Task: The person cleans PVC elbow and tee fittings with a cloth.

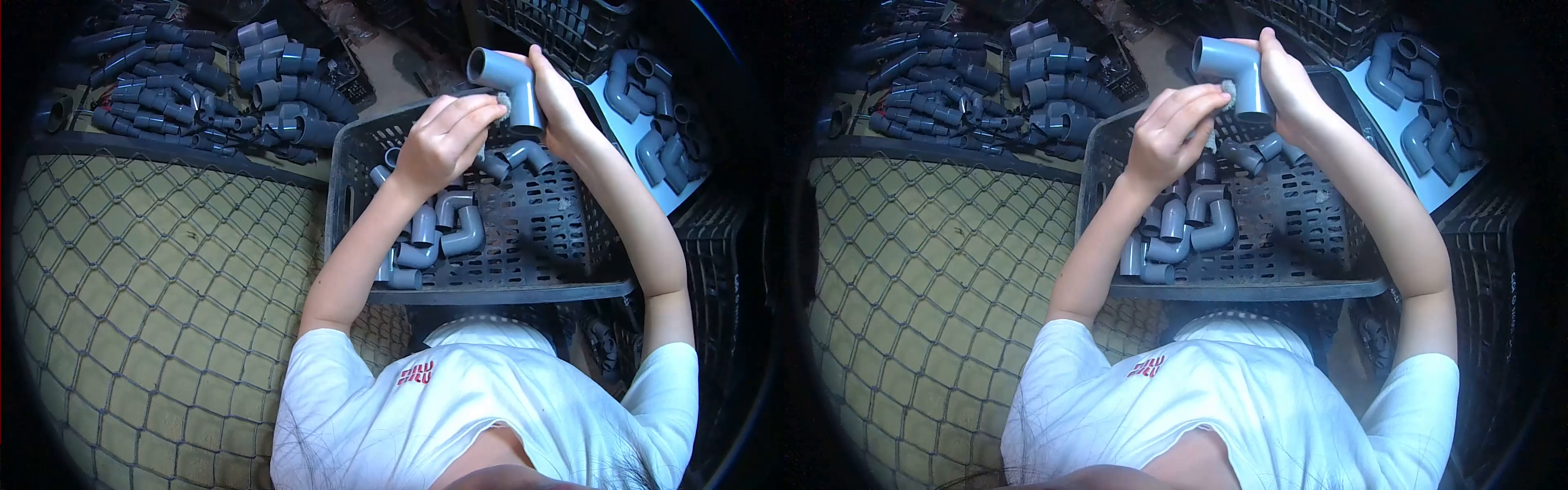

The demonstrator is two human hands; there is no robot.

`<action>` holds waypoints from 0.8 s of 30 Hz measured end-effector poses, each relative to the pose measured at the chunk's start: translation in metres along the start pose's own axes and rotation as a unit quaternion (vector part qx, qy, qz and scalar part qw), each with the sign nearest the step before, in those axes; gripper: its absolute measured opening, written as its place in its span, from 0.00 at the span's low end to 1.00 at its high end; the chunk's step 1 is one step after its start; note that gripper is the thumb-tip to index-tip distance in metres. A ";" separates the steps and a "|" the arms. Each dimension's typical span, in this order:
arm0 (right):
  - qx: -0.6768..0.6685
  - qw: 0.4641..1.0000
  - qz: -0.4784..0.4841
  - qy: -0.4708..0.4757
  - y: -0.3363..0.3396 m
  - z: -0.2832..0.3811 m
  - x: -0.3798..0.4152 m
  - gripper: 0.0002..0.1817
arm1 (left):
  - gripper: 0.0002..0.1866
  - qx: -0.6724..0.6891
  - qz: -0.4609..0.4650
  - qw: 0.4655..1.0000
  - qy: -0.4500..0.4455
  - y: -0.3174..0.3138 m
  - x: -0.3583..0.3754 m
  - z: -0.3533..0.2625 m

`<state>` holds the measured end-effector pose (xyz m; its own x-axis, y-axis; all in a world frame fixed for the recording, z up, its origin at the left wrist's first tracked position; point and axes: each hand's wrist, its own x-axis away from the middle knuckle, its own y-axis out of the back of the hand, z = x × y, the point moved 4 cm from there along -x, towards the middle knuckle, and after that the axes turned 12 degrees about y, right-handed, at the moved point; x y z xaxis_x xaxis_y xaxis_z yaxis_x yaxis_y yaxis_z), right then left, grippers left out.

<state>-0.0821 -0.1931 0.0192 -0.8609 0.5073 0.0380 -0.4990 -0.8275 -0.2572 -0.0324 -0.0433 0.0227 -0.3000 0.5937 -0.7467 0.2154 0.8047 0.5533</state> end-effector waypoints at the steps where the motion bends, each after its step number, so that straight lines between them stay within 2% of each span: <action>1: 0.001 1.000 0.013 0.018 0.003 -0.003 -0.003 0.34 | 0.21 -0.007 0.004 1.000 0.003 -0.003 0.002 -0.001; 4: 0.065 0.997 0.021 0.039 0.000 -0.006 -0.001 0.36 | 0.21 -0.005 -0.012 1.000 0.015 -0.005 -0.002 -0.010; 5: 0.063 0.998 0.024 0.021 -0.004 -0.008 0.002 0.36 | 0.20 -0.015 -0.007 1.000 0.017 -0.005 -0.005 -0.013; 11: 0.075 0.996 0.046 0.019 -0.010 -0.029 0.002 0.47 | 0.19 -0.040 -0.008 0.999 0.030 -0.008 -0.004 -0.013; 15: 0.034 0.998 0.040 0.043 0.003 -0.023 -0.005 0.48 | 0.17 0.018 0.052 0.998 0.022 -0.001 0.001 -0.018; 19: 0.005 0.998 0.060 0.035 -0.010 -0.028 -0.003 0.48 | 0.16 -0.004 0.031 0.998 0.049 0.001 0.000 -0.007; 20: 0.061 0.993 0.081 0.056 -0.014 -0.036 0.000 0.48 | 0.16 -0.006 0.032 0.998 0.050 0.001 0.000 -0.008; 24: 0.036 0.994 0.103 0.006 -0.017 -0.040 0.003 0.50 | 0.16 0.001 0.013 0.997 0.076 0.000 0.003 -0.013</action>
<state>-0.0721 -0.1678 -0.0152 -0.9449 0.3269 -0.0197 -0.3176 -0.9293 -0.1885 -0.0454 -0.0413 0.0251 -0.4323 0.6069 -0.6669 0.2270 0.7890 0.5709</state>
